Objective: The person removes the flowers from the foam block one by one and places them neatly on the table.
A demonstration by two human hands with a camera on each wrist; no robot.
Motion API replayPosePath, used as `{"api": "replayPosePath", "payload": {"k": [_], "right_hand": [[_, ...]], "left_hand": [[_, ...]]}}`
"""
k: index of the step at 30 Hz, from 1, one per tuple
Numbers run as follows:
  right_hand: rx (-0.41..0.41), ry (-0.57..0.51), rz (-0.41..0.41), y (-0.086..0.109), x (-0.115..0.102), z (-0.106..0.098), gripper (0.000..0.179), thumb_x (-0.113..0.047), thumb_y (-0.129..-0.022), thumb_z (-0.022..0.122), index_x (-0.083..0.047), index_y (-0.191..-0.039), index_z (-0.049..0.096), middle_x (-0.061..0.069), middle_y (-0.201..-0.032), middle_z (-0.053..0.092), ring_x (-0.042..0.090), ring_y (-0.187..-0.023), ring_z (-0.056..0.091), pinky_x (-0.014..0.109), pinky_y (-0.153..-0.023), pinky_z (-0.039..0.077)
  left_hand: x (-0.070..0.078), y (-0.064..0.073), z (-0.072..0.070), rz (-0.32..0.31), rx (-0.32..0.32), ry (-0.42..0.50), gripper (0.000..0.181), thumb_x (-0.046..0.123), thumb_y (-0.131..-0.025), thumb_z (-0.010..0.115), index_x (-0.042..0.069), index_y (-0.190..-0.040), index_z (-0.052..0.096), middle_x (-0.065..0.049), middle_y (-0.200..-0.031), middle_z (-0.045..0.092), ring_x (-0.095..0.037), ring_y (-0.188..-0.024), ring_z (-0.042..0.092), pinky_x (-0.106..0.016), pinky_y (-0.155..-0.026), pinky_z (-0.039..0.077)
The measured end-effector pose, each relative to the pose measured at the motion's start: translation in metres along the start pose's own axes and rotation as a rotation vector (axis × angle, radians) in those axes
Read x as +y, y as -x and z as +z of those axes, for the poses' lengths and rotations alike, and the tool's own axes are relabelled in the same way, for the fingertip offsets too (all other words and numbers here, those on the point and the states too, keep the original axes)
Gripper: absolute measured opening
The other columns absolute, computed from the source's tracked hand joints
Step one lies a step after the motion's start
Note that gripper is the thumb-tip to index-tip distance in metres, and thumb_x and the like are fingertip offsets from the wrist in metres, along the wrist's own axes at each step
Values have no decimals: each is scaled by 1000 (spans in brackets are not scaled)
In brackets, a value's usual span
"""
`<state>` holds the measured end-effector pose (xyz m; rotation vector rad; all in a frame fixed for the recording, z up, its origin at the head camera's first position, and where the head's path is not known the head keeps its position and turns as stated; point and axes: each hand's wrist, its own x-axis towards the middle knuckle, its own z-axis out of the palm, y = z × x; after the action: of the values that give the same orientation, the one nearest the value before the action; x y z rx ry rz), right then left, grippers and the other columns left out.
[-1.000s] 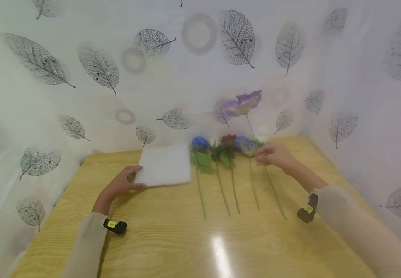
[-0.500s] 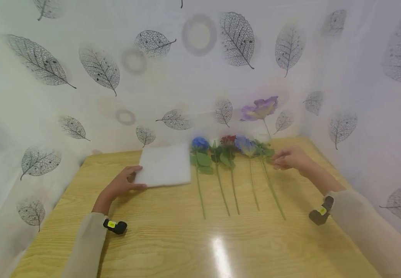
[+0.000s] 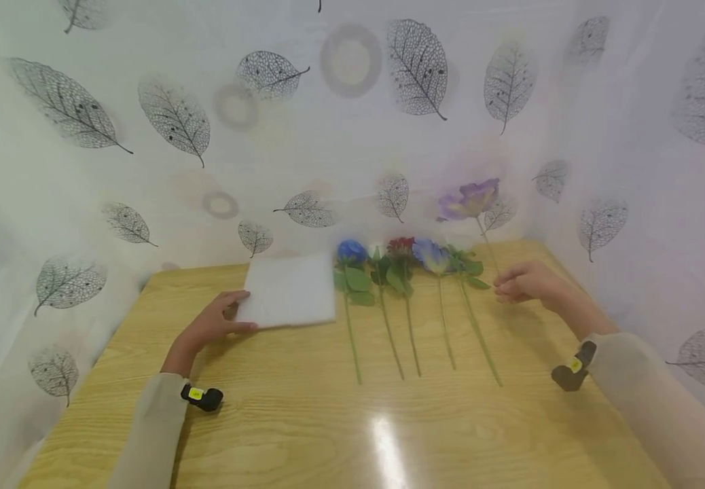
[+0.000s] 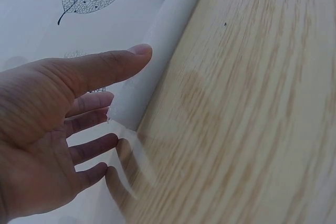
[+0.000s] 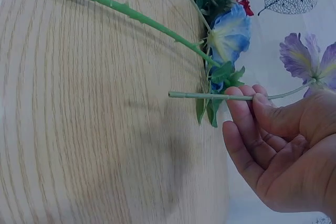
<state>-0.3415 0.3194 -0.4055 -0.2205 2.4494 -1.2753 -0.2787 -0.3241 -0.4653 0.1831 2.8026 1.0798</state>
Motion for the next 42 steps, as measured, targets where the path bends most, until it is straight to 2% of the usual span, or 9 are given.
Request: {"api": "replayPosePath", "payload": {"k": [9,15,19,25,29,31,36,42], "right_hand": [[-25,-74,50,3,11,-8,46,0,-101,57,28,-135,43,-2,-97,77,5,-85,75,32,-82,63],[-48,-50,83,6,22,-15,47,-2,-104,52,28,-138,39,-4,-100,75,4,-86,74,31,-83,63],[-56,-72,100,6,29,-20,46,-1,-105,51,28,-138,38,-4,-99,74,5,-87,74,31,-84,63],[-74,-151,139,6,34,-23,39,0,-104,52,24,-134,45,-7,-95,73,5,-86,74,28,-83,62],[-99,-227,183,7,35,-24,26,0,-103,53,12,-126,58,-8,-92,74,5,-86,74,26,-83,62],[-107,-245,197,6,38,-24,25,0,-103,53,11,-125,60,-8,-92,74,6,-85,74,26,-83,62],[-120,-212,206,3,44,-23,38,1,-102,53,20,-135,50,-6,-93,76,7,-85,74,28,-81,62],[-146,-178,229,3,42,-18,36,-1,-102,55,18,-133,55,-2,-94,78,9,-83,76,28,-79,63]], "left_hand": [[1,0,-2,-9,-4,7,92,37,-87,82,3,-158,35,-25,-164,26,-48,-152,20,-63,-124,20],[1,-1,-2,3,-4,7,92,37,-87,82,2,-158,35,-25,-163,26,-48,-152,20,-63,-124,20],[0,-1,-3,-3,-4,19,92,35,-87,83,3,-158,35,-24,-164,26,-47,-153,20,-62,-125,19],[-1,-1,-3,3,-3,9,91,36,-87,83,3,-157,35,-24,-163,27,-47,-152,21,-62,-124,21],[-1,-1,-2,1,-4,15,91,37,-87,83,3,-157,35,-24,-164,27,-47,-152,21,-62,-124,20],[-1,-1,-1,2,-6,16,91,37,-87,82,3,-158,35,-24,-164,27,-47,-152,21,-62,-124,20],[-1,0,-1,-1,-7,15,91,36,-87,82,3,-158,35,-24,-164,27,-47,-152,21,-62,-124,20],[1,0,-1,9,-6,9,91,37,-87,82,1,-157,35,-25,-163,27,-48,-152,22,-63,-124,21]]}}
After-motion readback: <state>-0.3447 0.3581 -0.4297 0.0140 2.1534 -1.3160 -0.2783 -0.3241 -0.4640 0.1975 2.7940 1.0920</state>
